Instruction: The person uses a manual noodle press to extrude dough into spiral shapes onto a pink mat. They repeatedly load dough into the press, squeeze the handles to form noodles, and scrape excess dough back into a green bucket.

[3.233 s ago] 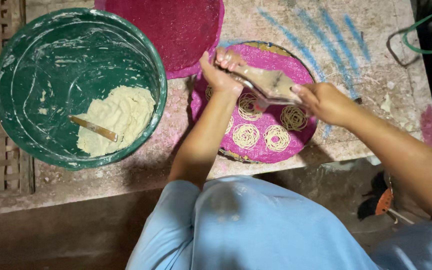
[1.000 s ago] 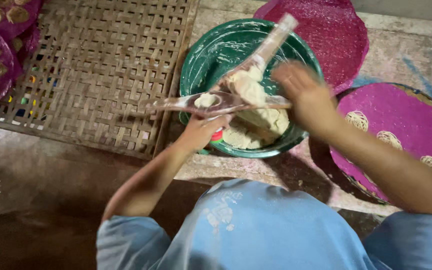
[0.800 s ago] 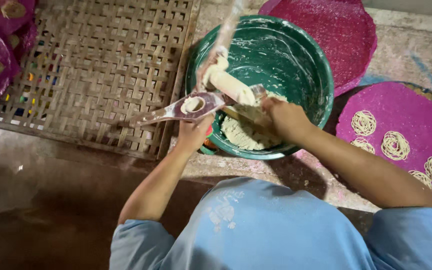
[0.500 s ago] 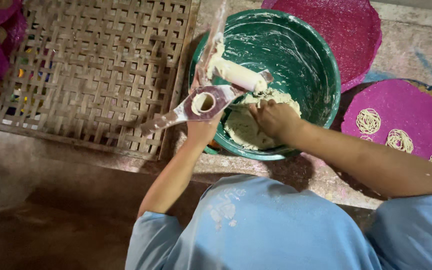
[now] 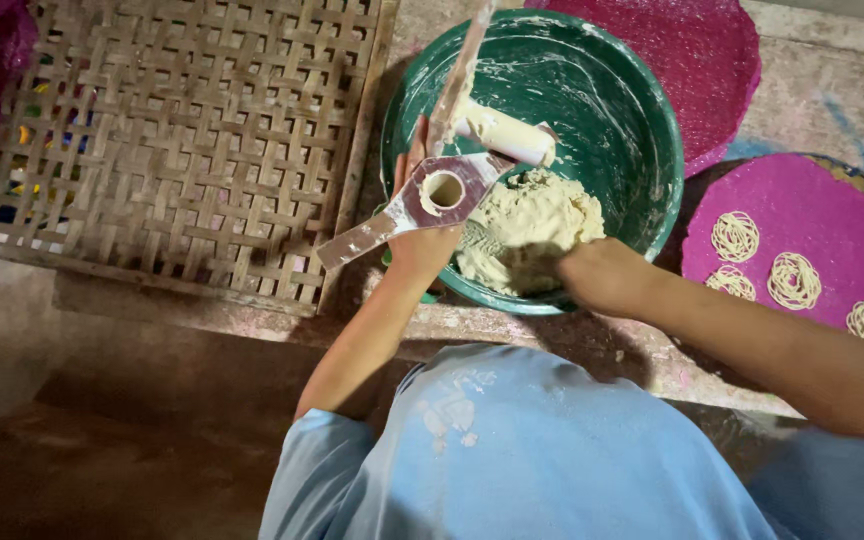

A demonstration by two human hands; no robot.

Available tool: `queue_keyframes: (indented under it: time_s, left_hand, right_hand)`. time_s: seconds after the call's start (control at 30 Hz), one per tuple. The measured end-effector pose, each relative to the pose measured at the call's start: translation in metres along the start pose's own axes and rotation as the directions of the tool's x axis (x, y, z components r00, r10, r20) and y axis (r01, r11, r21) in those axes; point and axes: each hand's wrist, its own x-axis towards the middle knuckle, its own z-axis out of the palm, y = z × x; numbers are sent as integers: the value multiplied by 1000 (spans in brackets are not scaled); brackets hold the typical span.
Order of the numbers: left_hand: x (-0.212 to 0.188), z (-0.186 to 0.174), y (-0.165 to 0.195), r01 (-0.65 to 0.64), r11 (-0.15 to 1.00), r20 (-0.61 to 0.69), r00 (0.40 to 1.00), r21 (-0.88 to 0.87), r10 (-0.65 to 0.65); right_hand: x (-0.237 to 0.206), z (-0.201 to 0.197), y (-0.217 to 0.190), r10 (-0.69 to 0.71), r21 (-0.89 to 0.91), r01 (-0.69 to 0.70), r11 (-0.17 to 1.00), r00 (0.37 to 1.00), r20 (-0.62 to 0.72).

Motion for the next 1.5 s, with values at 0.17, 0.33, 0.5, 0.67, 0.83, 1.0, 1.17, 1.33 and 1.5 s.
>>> queue_keyframes:
  time_s: [0.17,0.33,0.5,0.67,0.83,1.0,1.17,1.33,1.5]
  left_hand:
    - [12,-9,10,-13,997,47,999,80,9]
    - [27,-16,39,-119,990,250,963,81,96]
    - [25,-7,51,79,991,619,774,110,-131]
    - [18,16,43,-12,994,391,919,-105,53]
    - [25,-1,34,-199,977,401,903,77,152]
    - [26,17,36,-247,944,550,830,219,89]
    - [-6,30,3,71,978,464,885,-197,29]
    - [11,21,-16,312,933,368,901,-182,-229]
    - [40,11,15,-118,992,15,993,50,117]
  right_hand:
    - [-71,-23,24,137,553,-74,830,988,-74]
    - [-112,-61,53,217,852,-102,514,976,-14]
    - [-97,-118,53,118,678,20,735,980,-157]
    - [-101,-167,23,297,461,-233,856,952,-70]
    - [-94,-200,6,316,383,-271,883,947,-59]
    - [-50,-178,-33,171,-181,-184,966,981,-87]
    - [-53,-136,-42,-217,-399,10,917,852,-476]
    - [-89,-138,-24,109,-11,-143,990,797,-594]
    - [-46,-114,-34,485,591,6,807,564,-668]
